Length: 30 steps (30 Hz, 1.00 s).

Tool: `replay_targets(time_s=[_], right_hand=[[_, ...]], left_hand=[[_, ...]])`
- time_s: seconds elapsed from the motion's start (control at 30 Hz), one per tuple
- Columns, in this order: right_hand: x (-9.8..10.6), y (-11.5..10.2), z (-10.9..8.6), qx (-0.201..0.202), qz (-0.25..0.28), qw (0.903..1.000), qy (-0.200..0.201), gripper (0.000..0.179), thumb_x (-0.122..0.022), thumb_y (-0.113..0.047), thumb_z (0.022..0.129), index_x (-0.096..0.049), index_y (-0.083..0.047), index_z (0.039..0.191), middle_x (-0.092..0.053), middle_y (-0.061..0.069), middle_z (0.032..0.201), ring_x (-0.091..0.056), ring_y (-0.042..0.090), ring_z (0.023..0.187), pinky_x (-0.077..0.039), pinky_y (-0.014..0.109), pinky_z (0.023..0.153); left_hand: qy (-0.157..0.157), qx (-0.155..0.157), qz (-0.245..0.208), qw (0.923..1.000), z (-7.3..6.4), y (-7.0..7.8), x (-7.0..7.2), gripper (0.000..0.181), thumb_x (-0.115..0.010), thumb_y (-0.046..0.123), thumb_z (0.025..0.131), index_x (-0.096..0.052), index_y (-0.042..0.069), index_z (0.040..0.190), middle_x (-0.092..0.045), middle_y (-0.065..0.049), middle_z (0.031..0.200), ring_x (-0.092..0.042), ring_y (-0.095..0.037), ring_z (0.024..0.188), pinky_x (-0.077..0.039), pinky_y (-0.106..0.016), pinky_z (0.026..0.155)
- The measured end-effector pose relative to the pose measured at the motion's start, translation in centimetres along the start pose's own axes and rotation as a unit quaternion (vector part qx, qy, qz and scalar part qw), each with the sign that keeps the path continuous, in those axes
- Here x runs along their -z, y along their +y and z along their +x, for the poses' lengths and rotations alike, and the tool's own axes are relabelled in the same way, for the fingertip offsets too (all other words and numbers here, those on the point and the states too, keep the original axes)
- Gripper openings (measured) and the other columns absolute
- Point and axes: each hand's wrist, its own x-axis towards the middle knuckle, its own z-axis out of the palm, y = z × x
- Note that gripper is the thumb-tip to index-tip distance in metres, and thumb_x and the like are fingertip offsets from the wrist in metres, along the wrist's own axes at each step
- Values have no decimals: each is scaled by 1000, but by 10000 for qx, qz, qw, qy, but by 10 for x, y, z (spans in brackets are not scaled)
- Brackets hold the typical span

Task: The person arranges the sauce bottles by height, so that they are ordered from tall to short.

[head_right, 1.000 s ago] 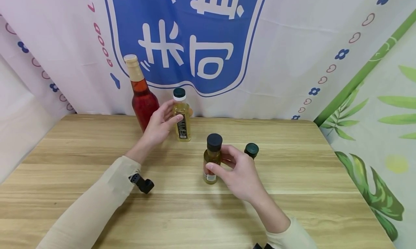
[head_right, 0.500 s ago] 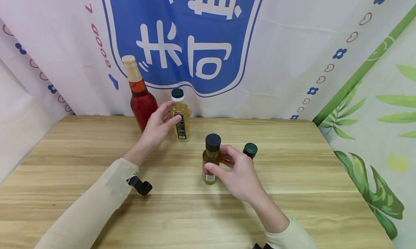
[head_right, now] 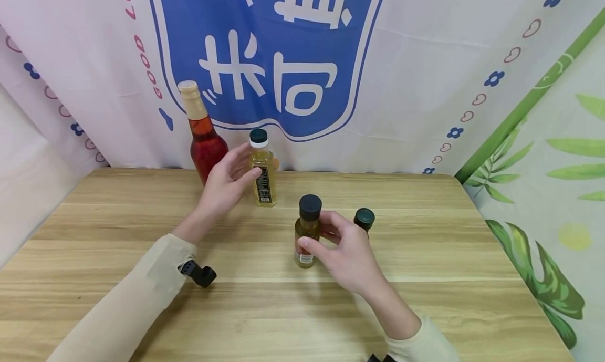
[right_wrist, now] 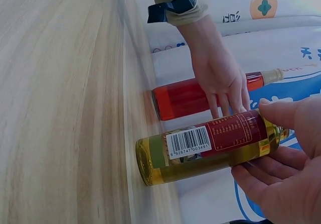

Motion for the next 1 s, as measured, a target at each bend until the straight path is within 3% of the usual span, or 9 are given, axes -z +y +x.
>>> replay_targets(time_s=[0.17, 0.33, 0.4, 0.5, 0.6, 0.7, 1.0], right_hand=[[0, -2, -1, 6, -150, 9999, 15, 43, -82, -20, 95, -67, -9, 134, -73, 12, 130, -71, 28, 126, -55, 43, 114], [3, -7, -4, 207, -562, 9980, 218, 50, -83, -27, 94, -65, -13, 138, -72, 8, 135, -68, 30, 132, -53, 50, 116], [5, -11, -6, 395, -675, 9961, 411, 53, -84, -28, 94, -65, -14, 140, -71, 6, 138, -67, 29, 133, -53, 47, 115], [10, -19, -10, 776, -630, 9923, 734, 53, -83, -22, 95, -64, -12, 143, -69, 7, 142, -67, 24, 134, -54, 32, 114], [18, -27, -15, 1152, -485, 9868, 1032, 52, -82, -12, 94, -64, -8, 143, -69, 7, 143, -66, 13, 133, -52, 20, 112], [27, -33, -18, 1349, -343, 9826, 1230, 55, -82, -4, 92, -63, -7, 143, -69, 7, 143, -65, 6, 132, -50, 18, 113], [57, -16, -20, 1121, -608, 9780, 1653, 59, -85, -4, 89, -63, -11, 144, -68, 4, 144, -62, 1, 132, -48, 14, 113]], left_hand=[[64, -396, -38, 9992, -10, 0, 6, 64, -72, 22, 103, -45, 27, 161, -49, 4, 165, -51, -19, 151, -44, -43, 126], [240, -597, -288, 9975, -27, 1, 9, 53, -73, 20, 102, -55, 20, 153, -59, 1, 156, -61, -22, 138, -53, -47, 117], [363, -560, -374, 9971, -34, 4, 9, 47, -74, 20, 101, -60, 17, 146, -64, 0, 148, -64, -21, 132, -56, -45, 113], [422, -543, -534, 9962, -43, 9, 8, 39, -76, 20, 100, -64, 14, 136, -69, -3, 138, -66, -22, 126, -59, -31, 104], [178, -544, -702, 9959, -50, 15, 4, 37, -76, 18, 100, -65, 13, 134, -70, -6, 136, -66, -23, 127, -58, -27, 101], [-164, -551, -864, 9946, -55, 21, -3, 38, -76, 18, 100, -65, 13, 136, -69, -7, 137, -65, -24, 128, -58, -30, 103], [-1290, -589, -1260, 9818, -66, 33, -36, 46, -77, 16, 98, -62, 14, 142, -68, -6, 143, -64, -21, 133, -55, -48, 113]])
